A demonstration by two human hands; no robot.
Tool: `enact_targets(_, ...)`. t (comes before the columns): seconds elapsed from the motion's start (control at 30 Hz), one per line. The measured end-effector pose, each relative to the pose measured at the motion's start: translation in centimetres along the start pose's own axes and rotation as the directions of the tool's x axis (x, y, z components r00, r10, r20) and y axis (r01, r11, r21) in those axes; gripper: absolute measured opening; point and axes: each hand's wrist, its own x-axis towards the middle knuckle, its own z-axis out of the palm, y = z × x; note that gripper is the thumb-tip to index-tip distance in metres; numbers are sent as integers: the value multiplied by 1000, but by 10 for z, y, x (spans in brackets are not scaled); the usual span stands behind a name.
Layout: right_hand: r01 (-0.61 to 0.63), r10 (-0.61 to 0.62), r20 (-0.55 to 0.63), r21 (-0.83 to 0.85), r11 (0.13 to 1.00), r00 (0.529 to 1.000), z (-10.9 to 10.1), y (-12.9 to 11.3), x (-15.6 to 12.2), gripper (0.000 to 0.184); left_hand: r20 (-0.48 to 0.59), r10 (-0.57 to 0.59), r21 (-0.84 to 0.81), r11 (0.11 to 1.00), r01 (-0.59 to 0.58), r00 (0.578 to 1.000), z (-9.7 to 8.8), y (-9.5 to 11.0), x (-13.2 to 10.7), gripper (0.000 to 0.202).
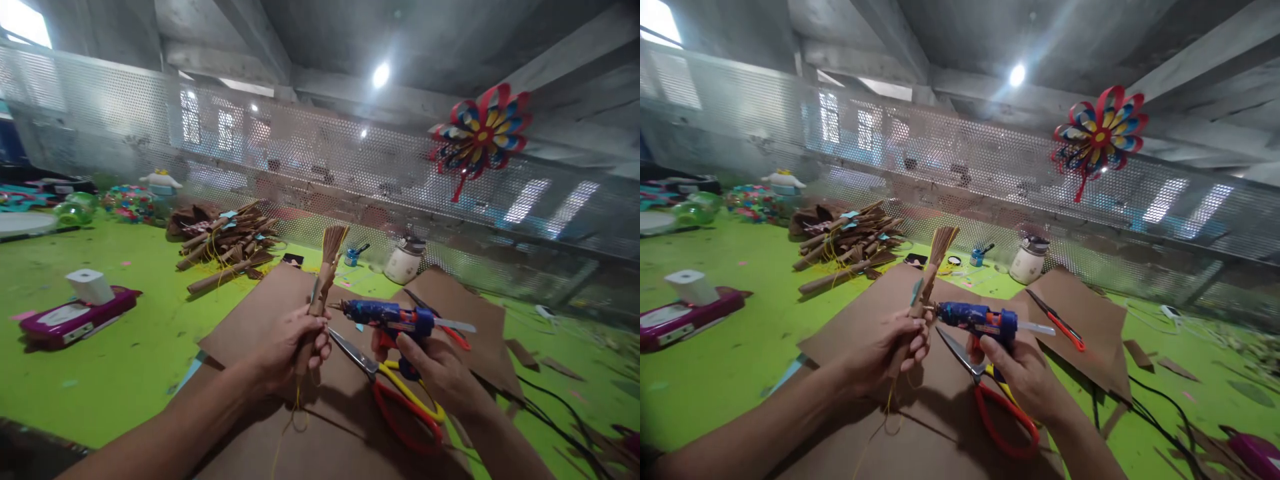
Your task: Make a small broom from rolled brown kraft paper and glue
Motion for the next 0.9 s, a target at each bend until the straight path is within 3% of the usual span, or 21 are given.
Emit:
enact_targets(0.13, -33, 31, -52, -49, 998, 998, 2, 4, 0, 35, 16, -45, 13, 999, 45, 999, 5, -6, -1, 10)
enact_targets(0.37, -34, 16, -97, -180, 983, 995, 3, 7, 1, 36, -77, -61, 67, 996, 67, 995, 16, -5, -3, 12)
enact_targets(0.9, -112, 86, -128, -217, 970, 988, 7, 14, 0, 38, -108, -44, 96, 994, 54, 993, 18, -7, -4, 10)
